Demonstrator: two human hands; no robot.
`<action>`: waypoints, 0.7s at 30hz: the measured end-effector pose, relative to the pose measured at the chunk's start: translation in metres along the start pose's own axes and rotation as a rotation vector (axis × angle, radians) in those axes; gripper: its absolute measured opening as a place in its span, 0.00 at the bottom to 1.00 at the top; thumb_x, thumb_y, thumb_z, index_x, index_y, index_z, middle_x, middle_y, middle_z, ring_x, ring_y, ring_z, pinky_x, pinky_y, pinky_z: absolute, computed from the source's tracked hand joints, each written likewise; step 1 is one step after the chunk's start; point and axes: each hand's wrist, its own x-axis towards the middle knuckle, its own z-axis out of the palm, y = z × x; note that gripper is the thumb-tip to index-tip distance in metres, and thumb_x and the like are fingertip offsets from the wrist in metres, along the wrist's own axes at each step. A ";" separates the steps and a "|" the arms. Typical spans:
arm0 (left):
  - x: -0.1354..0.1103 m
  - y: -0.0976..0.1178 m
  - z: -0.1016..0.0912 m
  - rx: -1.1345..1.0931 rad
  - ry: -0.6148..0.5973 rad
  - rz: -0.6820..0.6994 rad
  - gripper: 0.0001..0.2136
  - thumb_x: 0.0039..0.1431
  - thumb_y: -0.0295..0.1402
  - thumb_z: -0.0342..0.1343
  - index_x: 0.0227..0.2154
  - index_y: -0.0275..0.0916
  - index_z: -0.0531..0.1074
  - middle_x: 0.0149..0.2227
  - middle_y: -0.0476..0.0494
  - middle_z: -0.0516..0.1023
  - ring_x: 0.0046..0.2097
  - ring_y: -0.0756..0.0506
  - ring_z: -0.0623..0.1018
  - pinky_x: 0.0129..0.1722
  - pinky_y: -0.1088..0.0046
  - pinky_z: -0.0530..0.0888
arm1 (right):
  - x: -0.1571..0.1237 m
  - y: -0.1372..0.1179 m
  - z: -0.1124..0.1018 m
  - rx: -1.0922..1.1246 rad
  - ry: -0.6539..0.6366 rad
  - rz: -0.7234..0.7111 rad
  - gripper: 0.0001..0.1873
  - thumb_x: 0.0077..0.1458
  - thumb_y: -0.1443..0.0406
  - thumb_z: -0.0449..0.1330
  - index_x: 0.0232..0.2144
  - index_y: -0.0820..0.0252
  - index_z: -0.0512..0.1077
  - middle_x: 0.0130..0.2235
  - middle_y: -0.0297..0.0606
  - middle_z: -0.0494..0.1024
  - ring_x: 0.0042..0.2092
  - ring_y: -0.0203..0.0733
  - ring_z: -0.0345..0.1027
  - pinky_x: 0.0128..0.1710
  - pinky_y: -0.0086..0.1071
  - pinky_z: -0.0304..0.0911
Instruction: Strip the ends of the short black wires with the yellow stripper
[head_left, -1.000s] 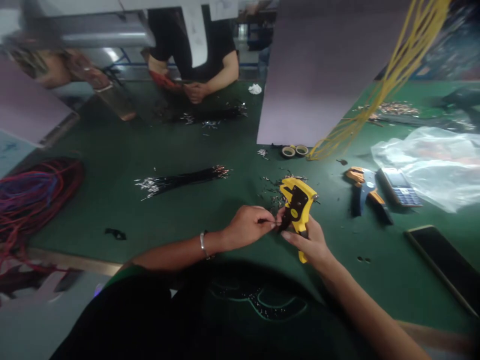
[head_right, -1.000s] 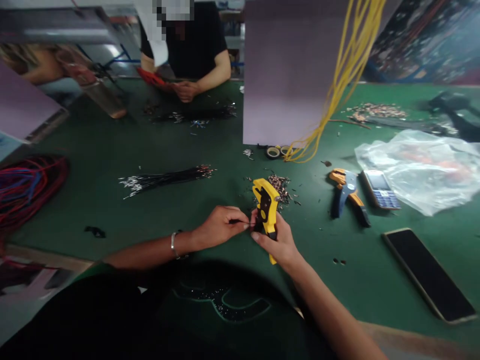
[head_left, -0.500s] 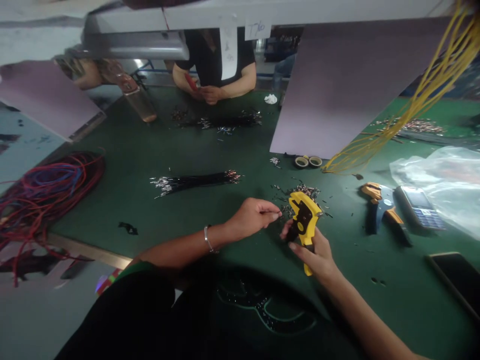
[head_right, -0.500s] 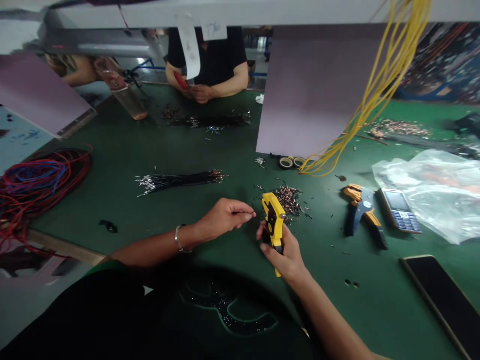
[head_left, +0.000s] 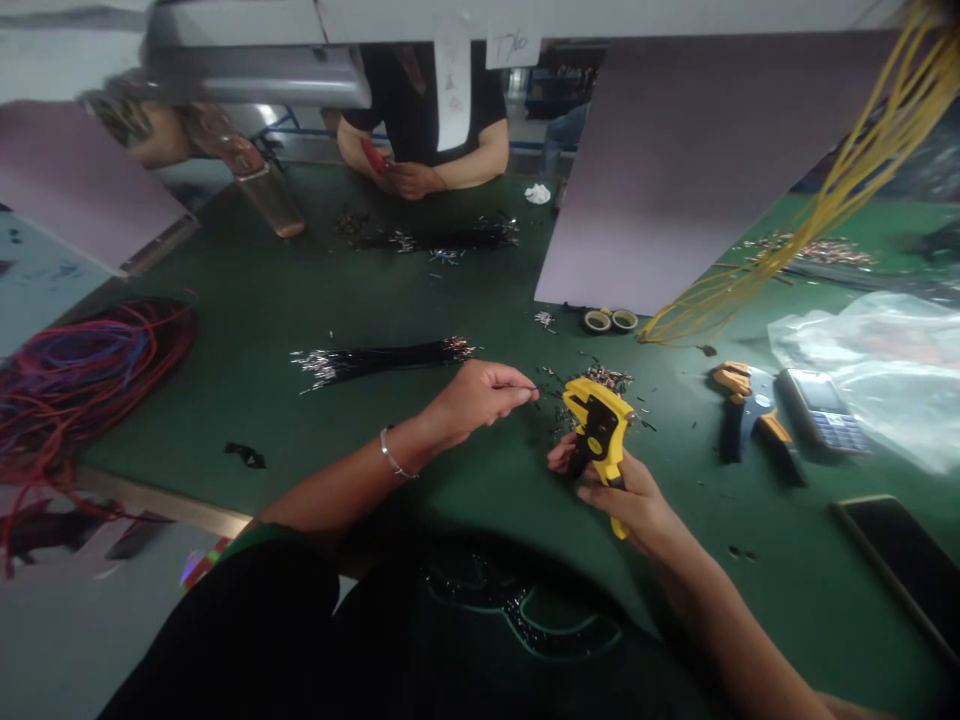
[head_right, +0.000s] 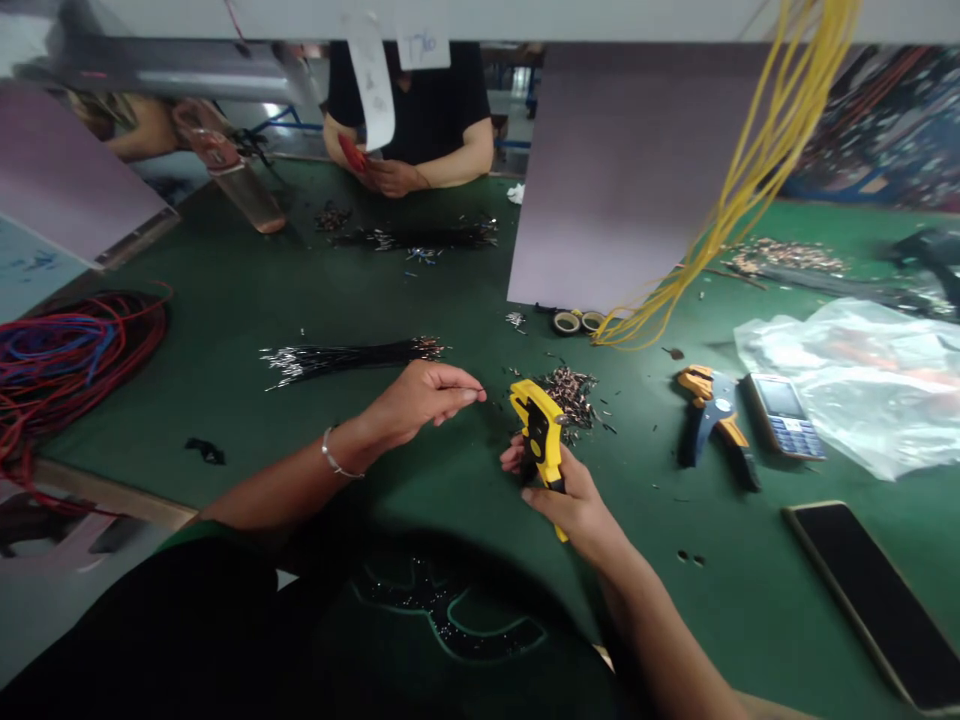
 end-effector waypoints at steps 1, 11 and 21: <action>0.001 0.000 -0.002 0.012 -0.019 -0.007 0.05 0.49 0.30 0.59 0.28 0.36 0.79 0.17 0.51 0.68 0.19 0.54 0.63 0.17 0.77 0.57 | 0.000 -0.002 0.000 0.008 0.003 0.000 0.24 0.42 0.69 0.66 0.45 0.57 0.71 0.42 0.42 0.78 0.44 0.49 0.71 0.49 0.45 0.65; 0.002 0.006 -0.005 0.039 -0.175 -0.103 0.05 0.49 0.30 0.58 0.25 0.33 0.76 0.18 0.51 0.67 0.20 0.56 0.61 0.18 0.78 0.57 | -0.001 0.000 0.001 0.113 -0.090 0.021 0.23 0.40 0.71 0.63 0.43 0.60 0.71 0.36 0.38 0.76 0.37 0.43 0.69 0.39 0.37 0.63; 0.001 0.006 -0.007 0.090 -0.279 -0.096 0.06 0.48 0.32 0.58 0.24 0.33 0.75 0.16 0.53 0.64 0.19 0.55 0.59 0.19 0.77 0.54 | -0.002 0.000 0.003 0.127 -0.214 0.042 0.21 0.43 0.70 0.64 0.44 0.62 0.70 0.34 0.38 0.76 0.35 0.41 0.69 0.37 0.36 0.64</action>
